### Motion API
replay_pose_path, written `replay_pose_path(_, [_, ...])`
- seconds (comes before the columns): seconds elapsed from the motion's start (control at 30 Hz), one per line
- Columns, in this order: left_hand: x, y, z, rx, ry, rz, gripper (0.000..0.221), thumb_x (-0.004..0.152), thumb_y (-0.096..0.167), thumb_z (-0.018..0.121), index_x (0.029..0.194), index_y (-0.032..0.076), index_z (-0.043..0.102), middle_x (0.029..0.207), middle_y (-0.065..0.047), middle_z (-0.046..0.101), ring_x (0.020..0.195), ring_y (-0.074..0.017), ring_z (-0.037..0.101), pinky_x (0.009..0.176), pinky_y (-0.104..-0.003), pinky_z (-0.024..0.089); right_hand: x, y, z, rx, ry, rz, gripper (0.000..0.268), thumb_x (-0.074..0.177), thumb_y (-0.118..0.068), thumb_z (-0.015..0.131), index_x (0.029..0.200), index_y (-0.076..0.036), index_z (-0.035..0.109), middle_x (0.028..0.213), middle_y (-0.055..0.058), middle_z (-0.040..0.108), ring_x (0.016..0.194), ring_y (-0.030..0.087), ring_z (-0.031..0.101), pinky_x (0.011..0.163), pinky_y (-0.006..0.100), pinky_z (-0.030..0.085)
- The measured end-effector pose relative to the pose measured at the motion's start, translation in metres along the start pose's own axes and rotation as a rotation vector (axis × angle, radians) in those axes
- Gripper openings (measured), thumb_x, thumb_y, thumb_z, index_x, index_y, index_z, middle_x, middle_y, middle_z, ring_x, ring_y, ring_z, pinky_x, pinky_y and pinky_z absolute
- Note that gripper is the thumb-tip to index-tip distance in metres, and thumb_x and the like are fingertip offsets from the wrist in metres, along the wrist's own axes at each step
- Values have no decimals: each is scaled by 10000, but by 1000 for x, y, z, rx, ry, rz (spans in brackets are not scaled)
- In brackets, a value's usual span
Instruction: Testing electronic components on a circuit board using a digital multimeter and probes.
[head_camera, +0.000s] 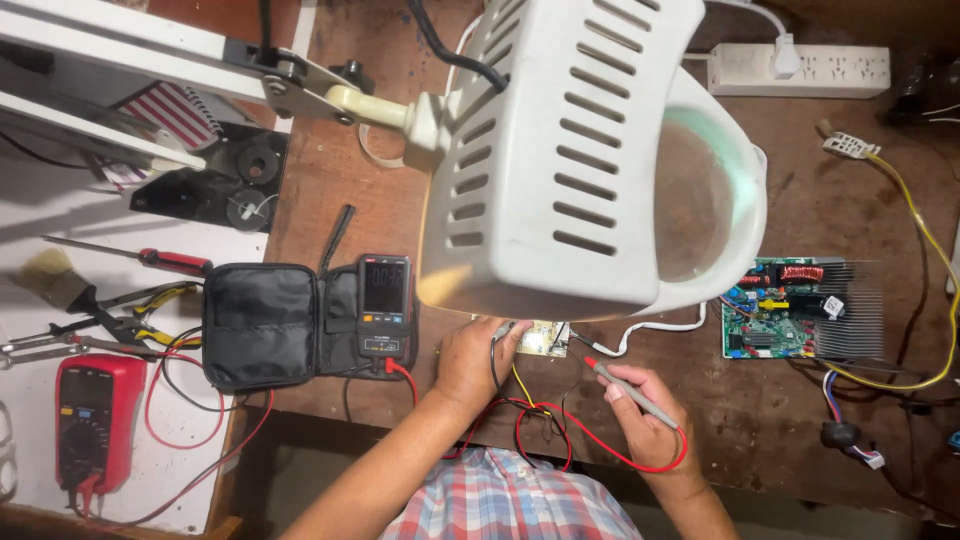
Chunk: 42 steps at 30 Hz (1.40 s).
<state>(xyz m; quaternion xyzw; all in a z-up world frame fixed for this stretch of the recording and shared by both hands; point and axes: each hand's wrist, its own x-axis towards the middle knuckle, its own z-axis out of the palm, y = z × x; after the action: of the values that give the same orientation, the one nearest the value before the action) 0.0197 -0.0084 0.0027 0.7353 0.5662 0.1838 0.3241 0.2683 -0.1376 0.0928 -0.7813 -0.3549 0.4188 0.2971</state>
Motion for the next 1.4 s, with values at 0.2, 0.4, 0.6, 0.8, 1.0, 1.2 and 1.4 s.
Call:
replay_pose_path(0.2, [-5,11,9,-90,-10,-120,369,1139,567,672,1157,246,852,1058,-64,883,969,-446,813,789,-571,591,8,41,-16,-12,-58,-67,292,1028,-249,775,1268,-142,899,1214,61,1005,1132,145,929,1012,298,671])
replay_pose_path(0.4, [-19,34,-4,-251,102,-65,380,1169,503,624,1243,212,858,1163,9,899,1067,-294,863,840,-425,605,19,63,-38,11,-125,-137,308,1041,-263,764,1294,-135,884,1235,74,1002,1155,155,924,1025,304,668])
replay_pose_path(0.6, [-66,56,-21,-533,94,-60,348,1137,375,732,1338,122,862,1222,-76,965,1152,-188,939,1015,-327,718,28,91,-49,105,-209,-127,277,1029,-265,794,1246,-128,899,1167,63,1014,993,157,943,936,296,705])
replay_pose_path(0.8, [-101,29,8,-773,-8,-459,249,1040,246,831,1228,106,915,1037,-75,973,999,-144,908,940,-298,732,44,144,-41,257,-185,-75,211,1029,-190,801,1183,-55,848,1057,182,983,908,207,922,872,311,716])
replay_pose_path(1.0, [-104,26,5,-780,-6,-506,279,1048,264,813,1241,85,903,987,-82,953,943,-148,899,914,-297,735,55,166,-38,323,-191,21,244,1043,-189,784,1220,-26,828,1064,252,962,883,258,906,821,335,704])
replay_pose_path(1.2, [-91,30,-14,-551,-64,-415,370,1028,422,786,1315,219,903,1136,42,1001,1103,-77,927,980,-253,691,59,154,-36,292,-225,46,311,1061,-186,738,1260,25,851,1068,274,964,851,244,857,774,328,669])
replay_pose_path(1.4, [-73,15,-14,-406,22,-103,281,1082,360,760,1298,222,876,1257,14,941,1146,-188,903,964,-328,678,56,144,-24,303,-243,-26,328,1094,-165,711,1294,52,855,1106,269,954,865,257,852,773,345,678])
